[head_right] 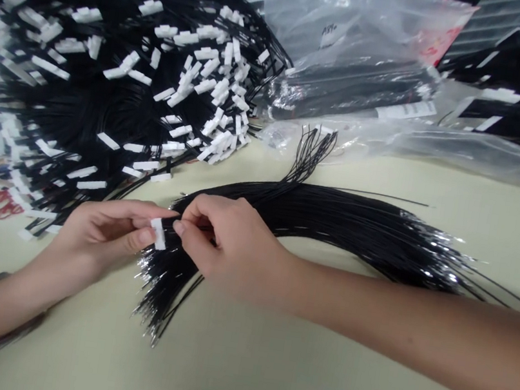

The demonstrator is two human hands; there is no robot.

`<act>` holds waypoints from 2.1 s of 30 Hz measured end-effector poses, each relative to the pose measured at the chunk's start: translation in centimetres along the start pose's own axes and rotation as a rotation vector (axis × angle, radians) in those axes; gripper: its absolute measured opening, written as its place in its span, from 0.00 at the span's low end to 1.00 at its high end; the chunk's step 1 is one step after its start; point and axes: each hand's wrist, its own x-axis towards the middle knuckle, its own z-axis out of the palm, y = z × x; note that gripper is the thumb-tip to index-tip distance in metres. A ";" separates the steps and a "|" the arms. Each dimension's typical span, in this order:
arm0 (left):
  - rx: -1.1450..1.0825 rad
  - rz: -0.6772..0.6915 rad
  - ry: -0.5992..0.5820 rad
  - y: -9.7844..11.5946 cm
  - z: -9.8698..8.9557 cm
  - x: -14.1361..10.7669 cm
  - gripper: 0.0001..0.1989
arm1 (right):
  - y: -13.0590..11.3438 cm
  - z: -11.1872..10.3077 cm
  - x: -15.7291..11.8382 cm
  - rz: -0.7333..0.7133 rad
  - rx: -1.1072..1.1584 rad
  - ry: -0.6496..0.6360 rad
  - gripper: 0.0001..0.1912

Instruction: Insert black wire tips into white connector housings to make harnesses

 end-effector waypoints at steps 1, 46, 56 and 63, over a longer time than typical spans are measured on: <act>0.004 0.007 -0.003 0.0 0.0 0.1 0.11 | 0.0 0.1 0.0 -0.008 -0.025 0.005 0.07; 0.106 0.060 0.030 -0.2 0.8 -0.1 0.10 | 0.6 0.6 0.0 -0.178 -0.354 0.006 0.09; 0.329 0.115 0.080 0.2 0.4 0.4 0.11 | -1.8 -2.6 -0.1 -0.599 -0.777 -0.106 0.15; 0.520 0.247 0.085 0.0 -0.1 0.1 0.11 | -1.6 -1.4 -1.3 -0.606 -0.876 -0.399 0.13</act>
